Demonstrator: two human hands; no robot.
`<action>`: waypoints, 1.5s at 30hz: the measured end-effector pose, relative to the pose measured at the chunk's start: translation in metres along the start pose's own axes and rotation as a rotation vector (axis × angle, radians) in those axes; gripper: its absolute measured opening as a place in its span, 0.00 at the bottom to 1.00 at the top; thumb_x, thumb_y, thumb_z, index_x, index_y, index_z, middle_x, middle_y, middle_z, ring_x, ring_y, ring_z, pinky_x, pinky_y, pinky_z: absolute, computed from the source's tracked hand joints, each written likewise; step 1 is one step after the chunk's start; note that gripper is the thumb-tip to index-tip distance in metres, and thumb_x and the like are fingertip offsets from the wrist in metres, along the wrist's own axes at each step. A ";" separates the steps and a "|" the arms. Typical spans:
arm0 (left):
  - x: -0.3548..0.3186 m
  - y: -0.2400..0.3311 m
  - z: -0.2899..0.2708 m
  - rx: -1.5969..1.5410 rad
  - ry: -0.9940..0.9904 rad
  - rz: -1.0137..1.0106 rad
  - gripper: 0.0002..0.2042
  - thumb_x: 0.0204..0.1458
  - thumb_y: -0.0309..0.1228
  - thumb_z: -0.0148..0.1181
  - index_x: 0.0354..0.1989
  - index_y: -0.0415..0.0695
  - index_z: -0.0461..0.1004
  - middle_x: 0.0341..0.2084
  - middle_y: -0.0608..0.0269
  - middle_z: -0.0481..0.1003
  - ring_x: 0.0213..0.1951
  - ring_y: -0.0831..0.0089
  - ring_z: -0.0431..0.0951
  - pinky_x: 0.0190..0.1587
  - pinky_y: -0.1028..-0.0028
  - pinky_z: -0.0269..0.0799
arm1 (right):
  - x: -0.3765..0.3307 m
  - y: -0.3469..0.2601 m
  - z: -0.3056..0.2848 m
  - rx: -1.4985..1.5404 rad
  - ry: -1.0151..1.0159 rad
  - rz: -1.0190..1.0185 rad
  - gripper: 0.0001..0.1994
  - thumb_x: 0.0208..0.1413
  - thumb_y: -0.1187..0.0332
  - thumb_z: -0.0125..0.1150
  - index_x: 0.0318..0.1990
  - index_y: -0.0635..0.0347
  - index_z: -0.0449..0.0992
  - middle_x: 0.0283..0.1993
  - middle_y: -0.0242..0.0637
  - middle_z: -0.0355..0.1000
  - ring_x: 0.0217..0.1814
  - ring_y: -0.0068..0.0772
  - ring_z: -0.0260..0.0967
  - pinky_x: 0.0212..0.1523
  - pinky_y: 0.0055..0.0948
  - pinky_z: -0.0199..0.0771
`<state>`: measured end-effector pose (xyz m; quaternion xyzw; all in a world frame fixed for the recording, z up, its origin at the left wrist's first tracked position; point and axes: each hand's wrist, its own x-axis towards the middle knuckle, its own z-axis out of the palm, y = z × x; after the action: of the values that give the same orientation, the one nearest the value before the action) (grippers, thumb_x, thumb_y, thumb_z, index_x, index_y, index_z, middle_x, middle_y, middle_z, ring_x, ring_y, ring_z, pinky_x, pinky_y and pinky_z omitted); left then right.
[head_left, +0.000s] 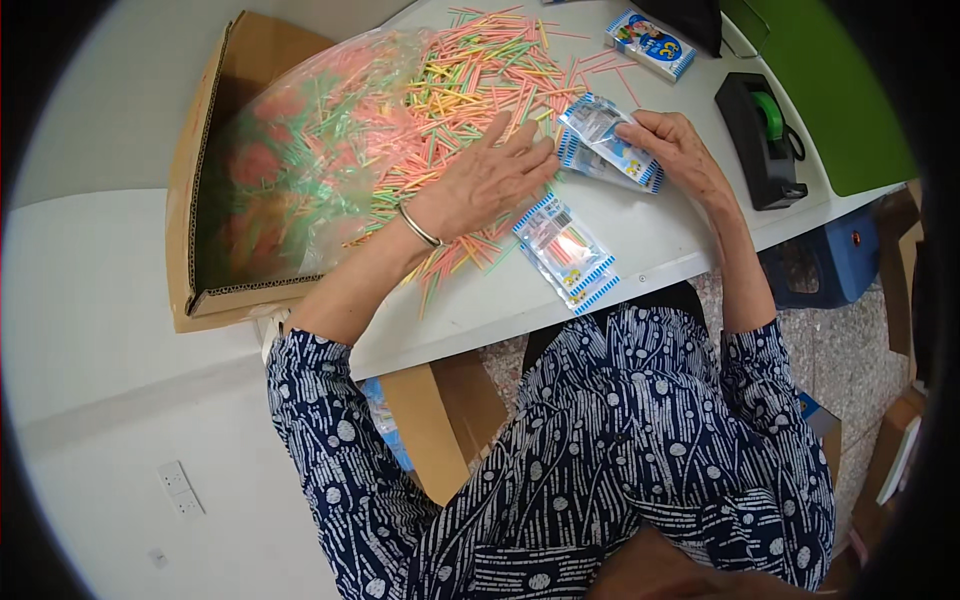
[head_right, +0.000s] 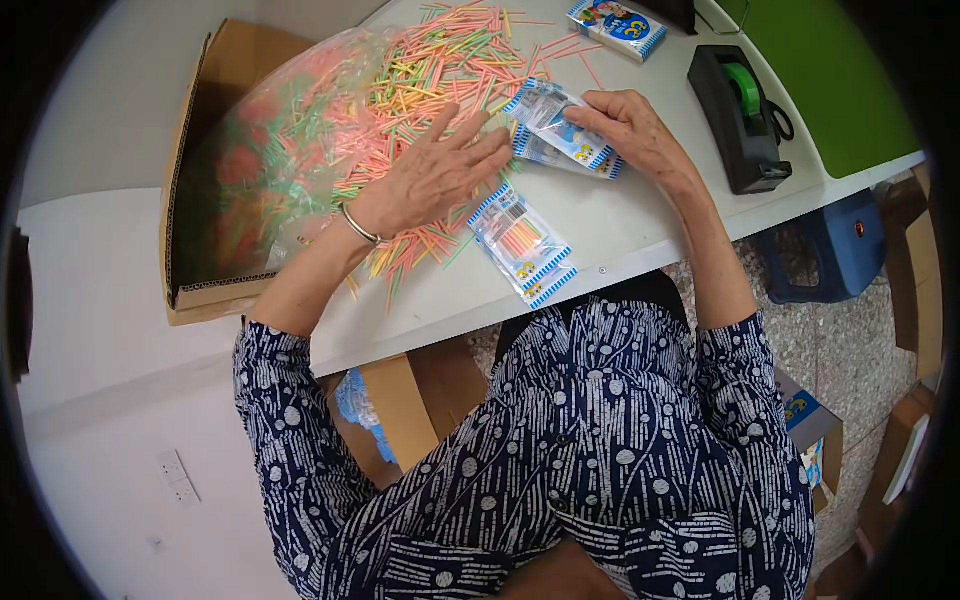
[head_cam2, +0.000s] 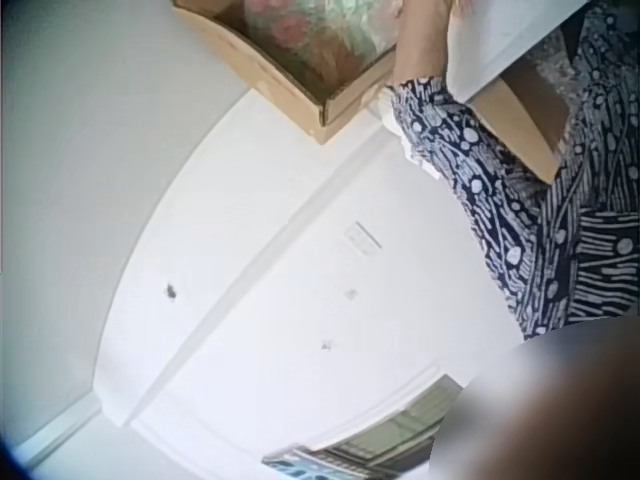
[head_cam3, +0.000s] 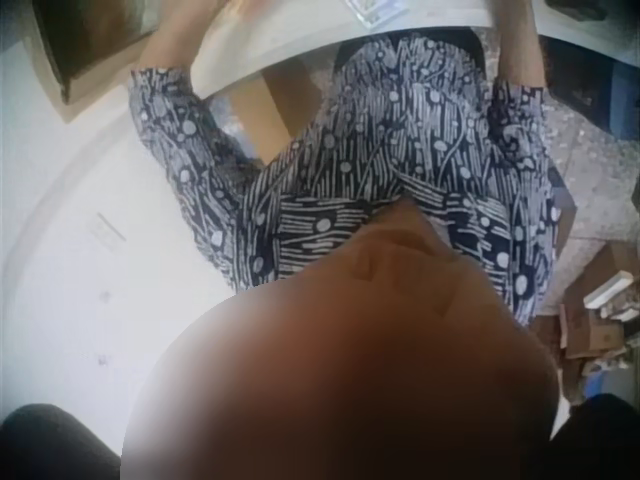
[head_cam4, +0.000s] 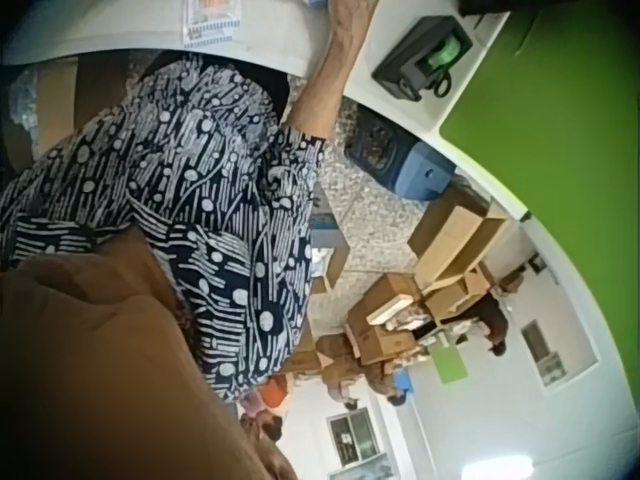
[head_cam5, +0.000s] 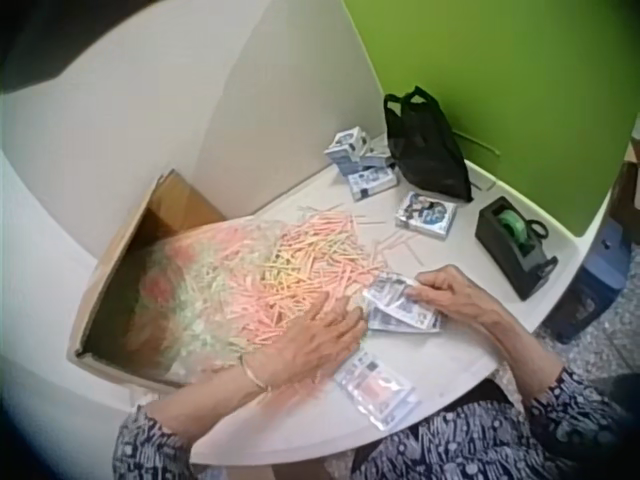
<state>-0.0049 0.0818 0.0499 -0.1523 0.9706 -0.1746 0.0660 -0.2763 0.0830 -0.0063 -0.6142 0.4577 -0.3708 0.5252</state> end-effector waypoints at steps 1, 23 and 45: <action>0.001 0.000 0.002 0.000 0.003 0.001 0.21 0.51 0.32 0.52 0.54 0.43 0.63 0.53 0.58 0.64 0.59 0.60 0.60 0.64 0.53 0.51 | 0.000 0.001 -0.001 -0.006 -0.010 0.002 0.16 0.58 0.59 0.57 0.27 0.63 0.74 0.21 0.19 0.62 0.24 0.09 0.53 0.25 0.17 0.53; -0.012 -0.014 0.043 -0.063 0.090 -0.171 0.12 0.48 0.29 0.51 0.41 0.39 0.65 0.39 0.54 0.67 0.50 0.59 0.66 0.56 0.61 0.59 | -0.001 -0.009 0.002 -0.051 0.015 0.023 0.17 0.57 0.57 0.57 0.23 0.60 0.70 0.19 0.19 0.57 0.23 0.11 0.49 0.24 0.19 0.47; 0.004 -0.025 0.035 -1.923 1.030 -1.154 0.10 0.63 0.35 0.47 0.38 0.40 0.65 0.30 0.59 0.73 0.35 0.69 0.75 0.40 0.68 0.74 | 0.000 -0.010 0.005 -0.055 0.076 0.006 0.20 0.56 0.58 0.57 0.18 0.58 0.61 0.18 0.21 0.52 0.22 0.12 0.47 0.21 0.22 0.47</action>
<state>0.0047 0.0468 0.0261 -0.4585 0.4079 0.5669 -0.5496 -0.2703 0.0848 0.0029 -0.6122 0.4893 -0.3797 0.4916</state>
